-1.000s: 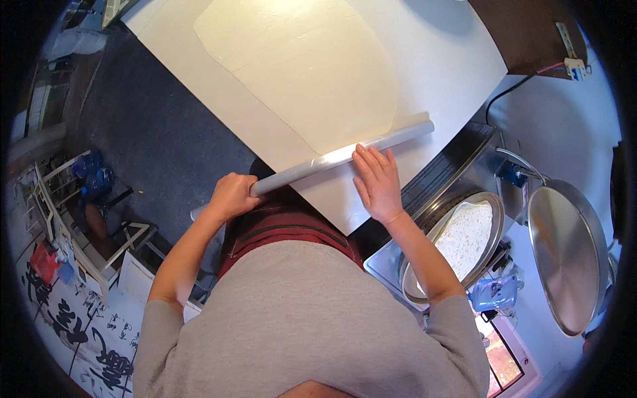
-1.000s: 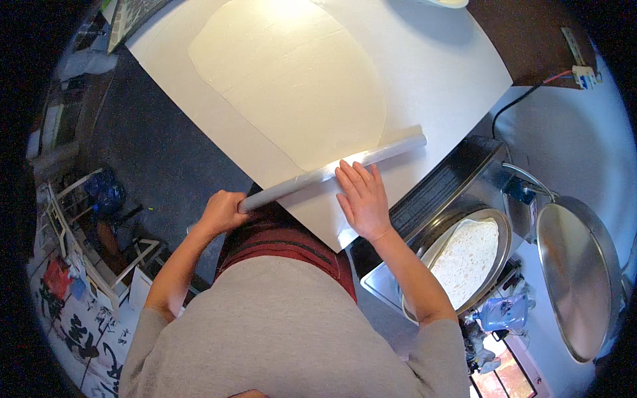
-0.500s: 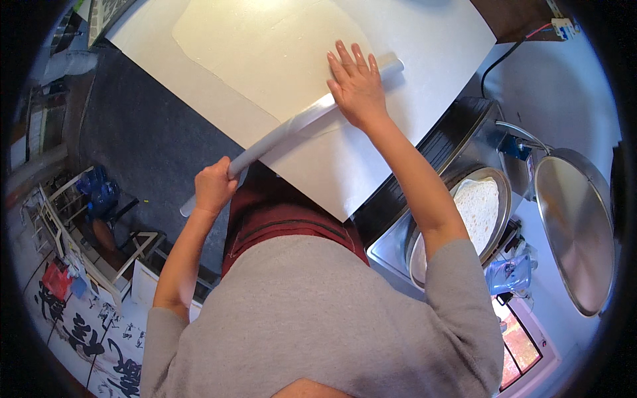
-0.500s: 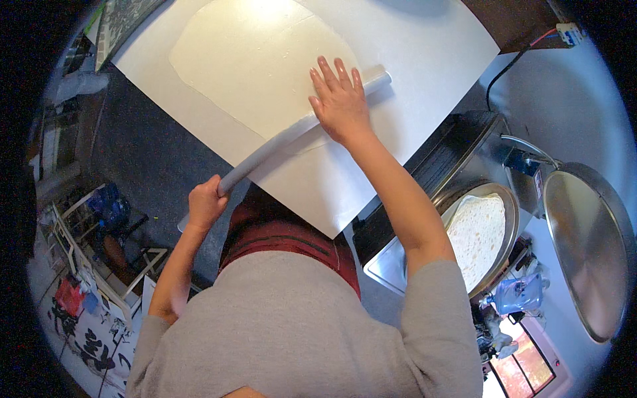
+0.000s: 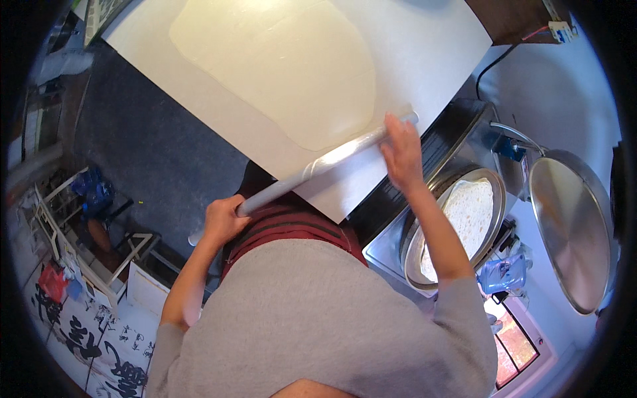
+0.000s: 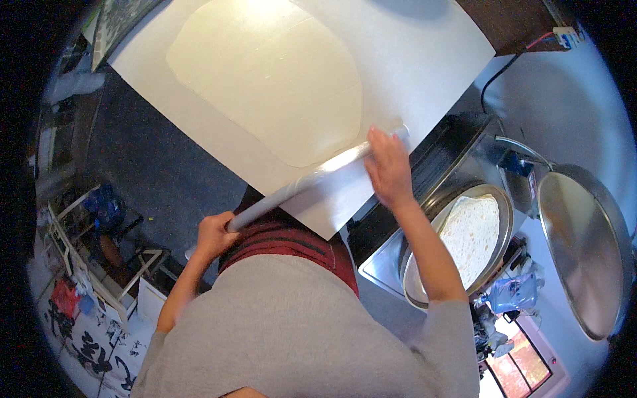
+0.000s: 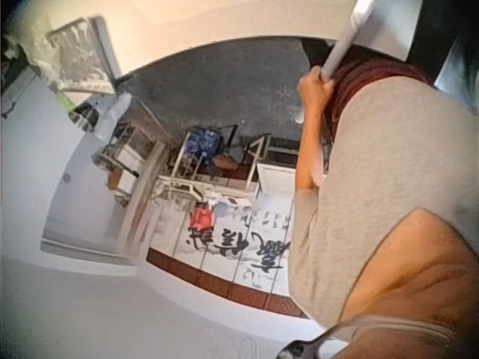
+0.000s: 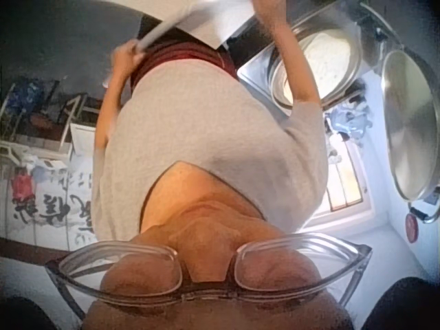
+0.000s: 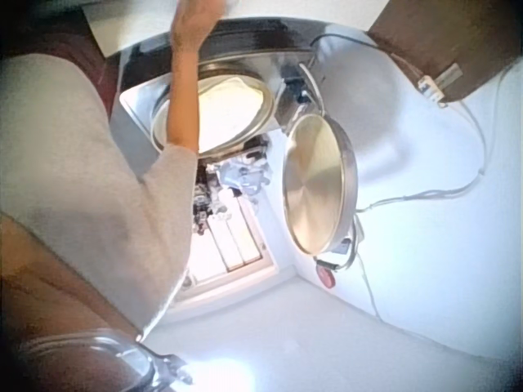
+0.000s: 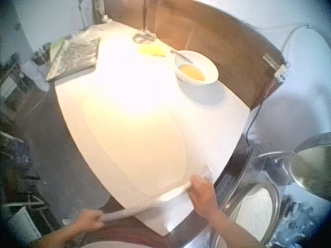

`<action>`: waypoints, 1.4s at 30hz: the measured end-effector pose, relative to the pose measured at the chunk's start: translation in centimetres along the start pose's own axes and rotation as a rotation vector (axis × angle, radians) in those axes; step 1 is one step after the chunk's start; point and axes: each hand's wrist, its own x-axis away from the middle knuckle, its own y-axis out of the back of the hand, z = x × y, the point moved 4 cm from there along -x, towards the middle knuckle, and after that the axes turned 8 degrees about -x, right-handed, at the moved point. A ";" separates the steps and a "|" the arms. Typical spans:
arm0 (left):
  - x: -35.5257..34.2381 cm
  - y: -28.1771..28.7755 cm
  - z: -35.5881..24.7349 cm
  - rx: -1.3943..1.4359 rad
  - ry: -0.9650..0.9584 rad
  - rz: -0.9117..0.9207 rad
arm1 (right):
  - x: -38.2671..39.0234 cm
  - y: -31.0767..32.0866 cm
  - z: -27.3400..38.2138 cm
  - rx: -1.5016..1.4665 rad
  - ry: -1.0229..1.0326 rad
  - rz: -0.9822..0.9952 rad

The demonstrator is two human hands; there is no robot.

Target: The person rolls out a large thin sheet of dough on a countertop using a rolling pin, then transfers it to a large round griddle to cook. After cooking, the person removes the finished pancake with a wooden spatula and places it in a container. The person also wipes the countertop with a sponge and liquid.

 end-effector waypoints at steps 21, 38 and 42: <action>-0.7 -0.2 0.7 -0.119 -0.010 -0.060 | 3.8 0.2 -1.4 0.158 -0.185 -0.004; -10.3 13.9 11.1 0.115 0.114 -0.261 | -32.7 -10.1 4.0 0.286 0.141 -0.019; -14.0 17.1 14.3 0.167 0.039 -0.131 | -37.4 -12.8 4.9 0.277 0.125 0.022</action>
